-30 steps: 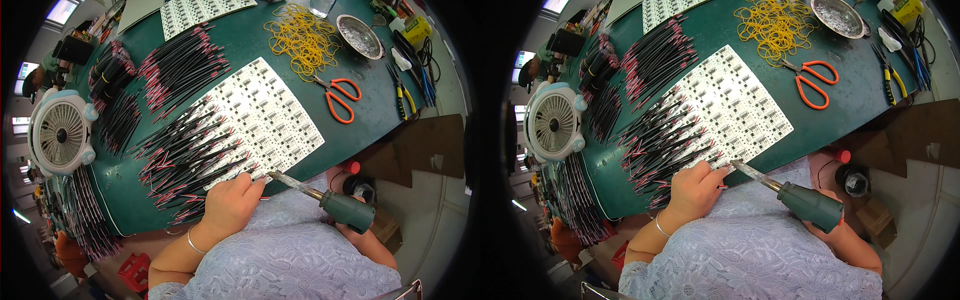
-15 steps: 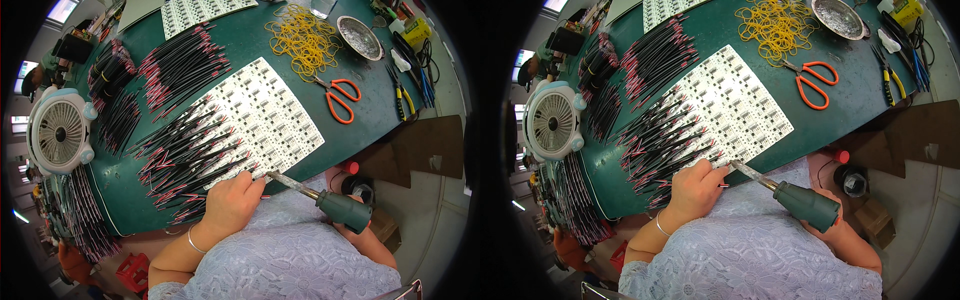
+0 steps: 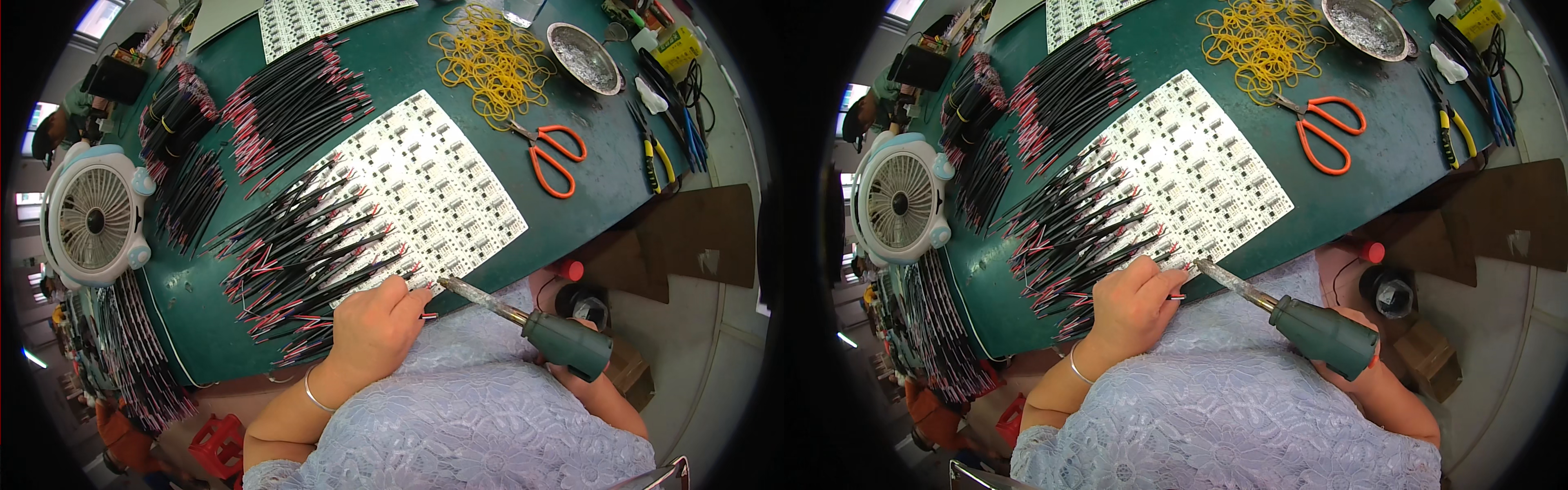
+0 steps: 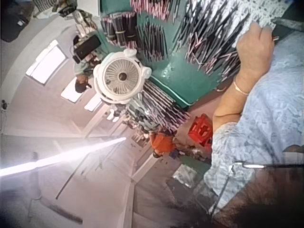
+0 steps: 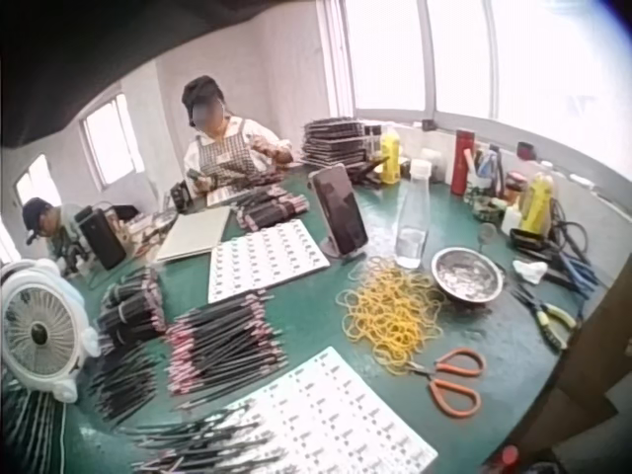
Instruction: The person solders wire ends onto circuit board panels using a soldering tool, positioning each wire onto the board by hand and gathering additional wires from bundles on the table.
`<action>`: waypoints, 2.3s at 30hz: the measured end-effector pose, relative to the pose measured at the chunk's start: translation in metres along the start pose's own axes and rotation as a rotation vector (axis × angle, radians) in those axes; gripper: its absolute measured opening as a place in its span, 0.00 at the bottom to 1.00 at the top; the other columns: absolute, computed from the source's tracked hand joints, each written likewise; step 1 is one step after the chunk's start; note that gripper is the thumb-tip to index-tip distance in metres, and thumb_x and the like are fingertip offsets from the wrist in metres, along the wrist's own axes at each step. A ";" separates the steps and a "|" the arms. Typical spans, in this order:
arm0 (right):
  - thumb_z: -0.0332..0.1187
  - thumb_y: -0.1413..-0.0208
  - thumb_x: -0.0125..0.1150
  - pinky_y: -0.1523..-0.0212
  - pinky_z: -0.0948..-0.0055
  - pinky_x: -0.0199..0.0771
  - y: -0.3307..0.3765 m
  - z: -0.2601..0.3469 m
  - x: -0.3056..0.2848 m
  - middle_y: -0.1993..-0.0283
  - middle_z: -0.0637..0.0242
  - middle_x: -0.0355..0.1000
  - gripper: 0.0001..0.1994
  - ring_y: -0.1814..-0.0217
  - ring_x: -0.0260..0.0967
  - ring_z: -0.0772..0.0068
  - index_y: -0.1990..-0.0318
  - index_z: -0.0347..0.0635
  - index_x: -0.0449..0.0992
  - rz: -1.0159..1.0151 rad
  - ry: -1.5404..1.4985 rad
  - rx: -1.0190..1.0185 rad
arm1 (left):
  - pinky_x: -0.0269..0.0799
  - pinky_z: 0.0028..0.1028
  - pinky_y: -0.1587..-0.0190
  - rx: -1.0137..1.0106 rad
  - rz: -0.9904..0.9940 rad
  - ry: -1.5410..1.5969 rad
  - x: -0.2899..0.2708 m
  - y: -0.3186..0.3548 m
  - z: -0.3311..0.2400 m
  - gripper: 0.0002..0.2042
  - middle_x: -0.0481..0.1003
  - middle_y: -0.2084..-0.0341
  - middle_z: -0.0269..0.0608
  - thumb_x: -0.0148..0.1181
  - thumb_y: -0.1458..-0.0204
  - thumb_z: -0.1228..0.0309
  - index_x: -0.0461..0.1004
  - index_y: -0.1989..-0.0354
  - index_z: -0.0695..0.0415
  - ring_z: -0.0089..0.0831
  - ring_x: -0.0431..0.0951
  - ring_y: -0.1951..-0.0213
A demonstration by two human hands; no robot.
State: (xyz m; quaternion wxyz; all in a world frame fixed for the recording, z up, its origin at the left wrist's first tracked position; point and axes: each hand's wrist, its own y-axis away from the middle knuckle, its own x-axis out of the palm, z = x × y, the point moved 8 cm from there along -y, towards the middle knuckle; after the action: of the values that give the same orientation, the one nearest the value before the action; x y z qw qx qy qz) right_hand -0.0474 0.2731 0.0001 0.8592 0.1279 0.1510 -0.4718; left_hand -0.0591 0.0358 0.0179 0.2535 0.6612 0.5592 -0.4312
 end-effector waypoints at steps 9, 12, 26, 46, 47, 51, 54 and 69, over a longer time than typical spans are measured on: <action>0.25 0.61 0.63 0.69 0.70 0.73 -0.007 0.020 -0.002 0.68 0.59 0.75 0.08 0.70 0.74 0.59 0.68 0.38 0.77 -0.014 0.177 -0.201 | 0.66 0.29 0.79 -0.004 -0.003 0.040 -0.001 -0.003 0.003 0.12 0.69 0.79 0.33 0.65 0.67 0.78 0.77 0.70 0.53 0.32 0.72 0.79; 0.26 0.61 0.63 0.69 0.69 0.72 -0.006 0.019 -0.002 0.68 0.59 0.75 0.08 0.70 0.73 0.58 0.68 0.38 0.77 -0.015 0.207 -0.207 | 0.66 0.29 0.78 -0.019 -0.002 0.050 -0.002 -0.004 0.003 0.11 0.69 0.78 0.33 0.66 0.66 0.78 0.78 0.71 0.53 0.32 0.72 0.79; 0.26 0.58 0.62 0.66 0.68 0.73 0.003 0.002 -0.004 0.66 0.59 0.76 0.09 0.68 0.75 0.59 0.65 0.39 0.78 -0.034 0.075 -0.011 | 0.66 0.29 0.78 -0.013 -0.010 0.074 -0.003 -0.004 0.004 0.11 0.70 0.78 0.33 0.65 0.65 0.79 0.77 0.70 0.53 0.31 0.72 0.79; 0.26 0.61 0.63 0.67 0.68 0.72 0.003 -0.003 0.001 0.66 0.59 0.76 0.10 0.69 0.74 0.58 0.67 0.40 0.78 -0.001 0.031 -0.010 | 0.68 0.29 0.76 -0.053 0.020 0.119 -0.002 -0.004 0.010 0.12 0.70 0.76 0.35 0.62 0.63 0.82 0.78 0.70 0.51 0.32 0.73 0.76; 0.26 0.61 0.63 0.65 0.67 0.72 0.002 -0.003 0.002 0.65 0.59 0.76 0.10 0.68 0.74 0.58 0.66 0.41 0.78 0.007 0.020 -0.004 | 0.68 0.29 0.76 -0.053 0.019 0.118 -0.002 -0.004 0.010 0.12 0.70 0.76 0.35 0.62 0.63 0.82 0.78 0.70 0.51 0.32 0.73 0.76; 0.25 0.61 0.63 0.62 0.66 0.72 0.004 -0.002 0.002 0.64 0.60 0.76 0.11 0.65 0.74 0.58 0.65 0.41 0.78 0.000 0.103 -0.017 | 0.67 0.30 0.77 -0.036 0.006 0.126 -0.001 -0.004 0.010 0.10 0.69 0.77 0.34 0.62 0.61 0.79 0.77 0.70 0.51 0.33 0.73 0.77; 0.25 0.61 0.63 0.59 0.66 0.71 0.002 0.017 0.000 0.63 0.60 0.76 0.11 0.62 0.73 0.58 0.65 0.41 0.78 -0.053 0.298 -0.199 | 0.67 0.30 0.77 -0.033 0.005 0.127 -0.002 -0.004 0.010 0.10 0.69 0.77 0.34 0.61 0.61 0.79 0.77 0.70 0.51 0.33 0.72 0.77; 0.25 0.59 0.62 0.63 0.67 0.71 0.012 -0.011 -0.002 0.66 0.60 0.75 0.09 0.66 0.73 0.58 0.66 0.40 0.78 -0.024 -0.039 -0.002 | 0.67 0.30 0.77 -0.034 0.015 0.125 -0.002 -0.005 0.009 0.10 0.70 0.76 0.34 0.62 0.61 0.79 0.77 0.69 0.52 0.33 0.73 0.77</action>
State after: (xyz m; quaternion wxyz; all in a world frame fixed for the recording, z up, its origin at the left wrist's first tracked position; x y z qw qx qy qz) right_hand -0.0396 0.2849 -0.0079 0.8563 0.1161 0.1364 -0.4844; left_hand -0.0662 0.0290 0.0157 0.2324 0.6866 0.5763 -0.3775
